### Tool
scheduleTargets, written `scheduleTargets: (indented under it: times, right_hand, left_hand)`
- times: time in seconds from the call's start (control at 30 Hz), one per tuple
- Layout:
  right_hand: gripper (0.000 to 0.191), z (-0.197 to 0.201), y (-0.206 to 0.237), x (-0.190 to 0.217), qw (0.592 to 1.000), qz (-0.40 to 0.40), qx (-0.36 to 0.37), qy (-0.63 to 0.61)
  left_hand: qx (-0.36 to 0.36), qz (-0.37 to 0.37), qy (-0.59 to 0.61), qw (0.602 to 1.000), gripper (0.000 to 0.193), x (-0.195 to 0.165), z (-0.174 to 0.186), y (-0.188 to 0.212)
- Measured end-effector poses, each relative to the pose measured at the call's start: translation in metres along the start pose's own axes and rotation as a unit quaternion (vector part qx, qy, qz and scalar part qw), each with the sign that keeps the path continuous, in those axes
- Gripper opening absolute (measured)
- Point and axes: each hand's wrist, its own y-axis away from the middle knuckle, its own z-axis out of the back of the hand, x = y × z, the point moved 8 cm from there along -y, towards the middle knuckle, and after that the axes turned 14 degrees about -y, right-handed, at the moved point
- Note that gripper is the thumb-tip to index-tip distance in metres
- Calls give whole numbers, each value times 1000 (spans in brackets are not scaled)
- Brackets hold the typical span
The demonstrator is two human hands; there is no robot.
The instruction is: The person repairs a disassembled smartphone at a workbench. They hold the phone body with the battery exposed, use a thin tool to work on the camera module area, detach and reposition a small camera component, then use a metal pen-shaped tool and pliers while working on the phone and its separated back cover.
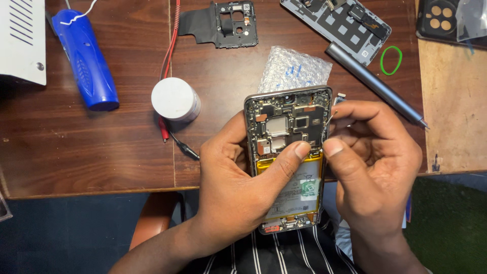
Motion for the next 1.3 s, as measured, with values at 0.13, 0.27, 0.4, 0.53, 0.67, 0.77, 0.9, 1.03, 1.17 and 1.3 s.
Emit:
scheduleTargets:
  times: [0.13,0.27,0.4,0.53,0.67,0.77,0.9,1.03,1.17,1.3]
  right_hand:
    - [33,-9,-1,2,999,2,19,39]
    - [29,-8,-1,2,999,-10,22,35]
    - [28,-5,0,1,1000,-13,18,16]
    - [29,-6,0,1,1000,-9,14,27]
    - [26,-9,-1,3,999,2,5,32]
    - [25,-9,-1,4,999,5,-1,38]
    - [25,-6,0,3,999,-1,-13,32]
    - [21,-2,0,3,999,3,-24,21]
    - [15,-1,1,2,1000,0,-25,-19]
    - [17,2,1,-3,995,-26,-43,-88]
  left_hand:
    - [-4,7,13,1000,26,3,-1,0]
    - [-9,11,10,1000,26,3,0,1]
    - [-8,26,12,1000,26,5,0,1]
    - [-13,19,8,1000,26,3,-1,1]
    - [-19,22,18,999,26,3,-3,2]
    - [-19,17,12,1000,25,2,-3,2]
    - [-24,7,-4,1000,25,-1,-3,2]
    - [-23,18,-4,1000,25,-1,-6,3]
    - [-20,13,-16,1000,25,-2,-7,4]
    - [-19,4,-21,1000,24,-2,-8,4]
